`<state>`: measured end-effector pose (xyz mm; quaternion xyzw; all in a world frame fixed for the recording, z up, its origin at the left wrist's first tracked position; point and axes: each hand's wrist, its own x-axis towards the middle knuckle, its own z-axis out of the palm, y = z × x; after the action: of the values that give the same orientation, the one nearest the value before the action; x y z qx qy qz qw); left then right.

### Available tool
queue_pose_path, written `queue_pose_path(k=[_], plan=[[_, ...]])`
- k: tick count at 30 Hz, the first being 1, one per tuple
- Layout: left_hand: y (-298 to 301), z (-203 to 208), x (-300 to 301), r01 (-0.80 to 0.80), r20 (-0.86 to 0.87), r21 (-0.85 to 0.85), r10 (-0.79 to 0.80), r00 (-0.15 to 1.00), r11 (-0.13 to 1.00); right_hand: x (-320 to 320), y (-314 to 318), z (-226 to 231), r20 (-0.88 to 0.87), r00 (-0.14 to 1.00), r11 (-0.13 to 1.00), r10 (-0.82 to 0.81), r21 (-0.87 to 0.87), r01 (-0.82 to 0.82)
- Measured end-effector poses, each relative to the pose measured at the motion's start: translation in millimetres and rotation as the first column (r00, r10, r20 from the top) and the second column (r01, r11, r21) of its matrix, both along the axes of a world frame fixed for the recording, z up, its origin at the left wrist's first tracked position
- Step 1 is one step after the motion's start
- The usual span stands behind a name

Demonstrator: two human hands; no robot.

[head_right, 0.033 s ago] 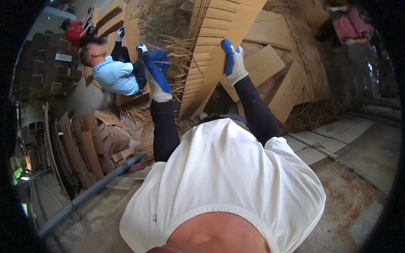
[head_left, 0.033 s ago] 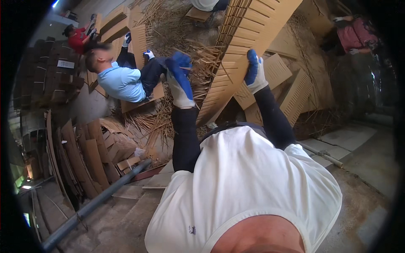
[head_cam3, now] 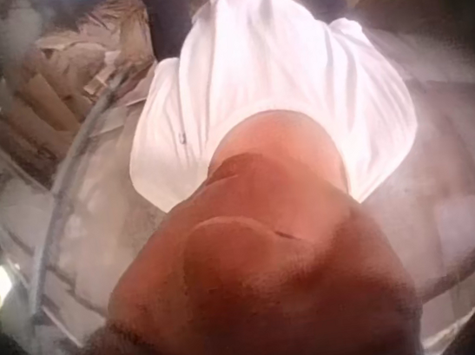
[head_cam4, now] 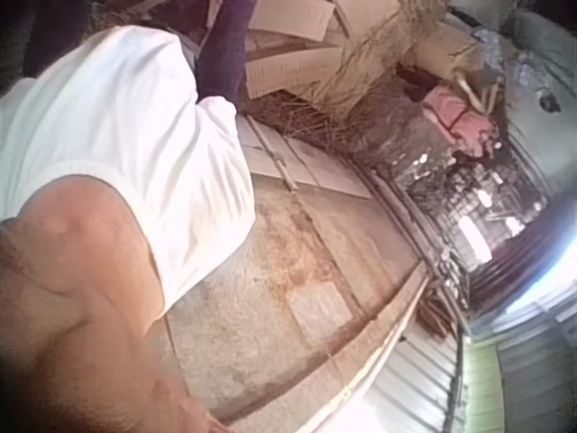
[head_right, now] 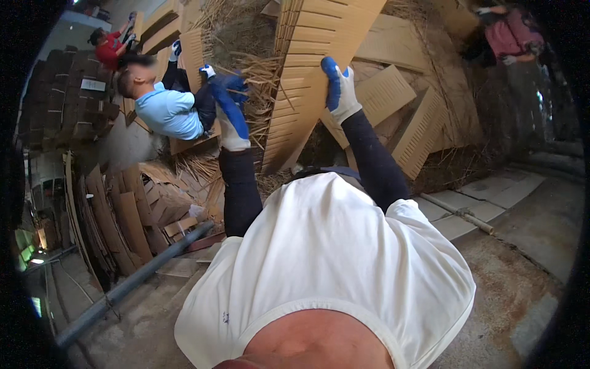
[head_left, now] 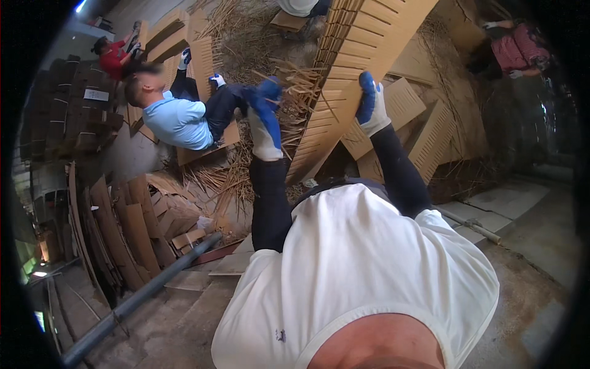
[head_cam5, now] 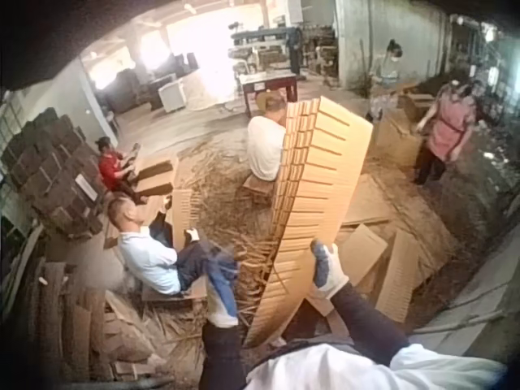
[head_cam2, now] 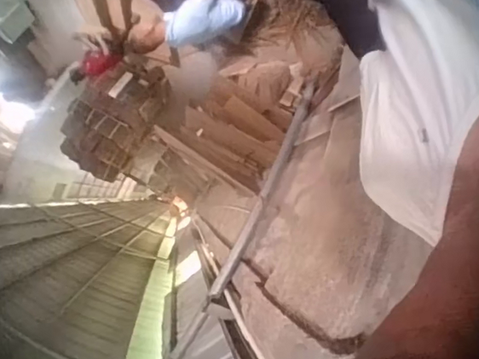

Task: Assembling large pre-scored cardboard packaging components by folding and stacking them.

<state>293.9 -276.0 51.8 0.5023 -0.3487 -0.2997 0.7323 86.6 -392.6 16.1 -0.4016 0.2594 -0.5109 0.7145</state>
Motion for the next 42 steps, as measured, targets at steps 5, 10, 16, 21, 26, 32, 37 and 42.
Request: queue_pose_path(k=[5, 10, 16, 21, 26, 32, 37, 42], plan=[[11.3, 43.4, -32.0, 0.150, 0.536, 0.089, -0.174, 0.826, 0.985, 8.1, 5.2, 12.7, 0.024, 0.997, 0.998, 0.068, -0.008, -0.068], [-0.3, 27.5, -38.9, -0.153, 0.579, 0.083, 0.077, 0.812, 0.985, 15.4, 14.9, 22.6, 0.007, 0.999, 0.999, 0.039, -0.036, -0.039], [-10.4, 11.2, -38.3, -0.341, 0.642, -0.156, 0.358, 0.678, 0.927, 16.5, 16.4, 28.5, -0.033, 0.999, 0.999, 0.043, 0.001, -0.043], [-15.6, 37.9, -34.6, -0.393, 0.882, -0.236, 0.365, 0.297, 0.889, 17.1, 17.4, 20.1, -0.056, 0.998, 0.999, 0.014, 0.034, -0.012], [-16.5, 34.8, -23.2, -0.414, 0.854, -0.273, 0.417, 0.311, 0.868, 27.6, 27.3, 25.7, -0.062, 0.997, 0.998, -0.053, -0.024, 0.051], [-23.0, 18.7, -14.4, -0.445, 0.618, -0.155, 0.438, 0.652, 0.882, 27.6, 22.1, 18.4, -0.101, 0.994, 0.998, -0.029, -0.057, 0.024], [-19.5, 18.4, -30.5, -0.529, 0.317, 0.014, 0.498, 0.807, 0.849, 30.1, 20.7, 15.8, -0.129, 0.991, 1.000, 0.022, 0.009, -0.021], [-14.2, -15.9, -14.4, -0.469, 0.126, -0.027, 0.469, 0.874, 0.883, 34.7, 26.3, 23.9, -0.063, 0.997, 0.999, 0.037, -0.006, -0.038]])
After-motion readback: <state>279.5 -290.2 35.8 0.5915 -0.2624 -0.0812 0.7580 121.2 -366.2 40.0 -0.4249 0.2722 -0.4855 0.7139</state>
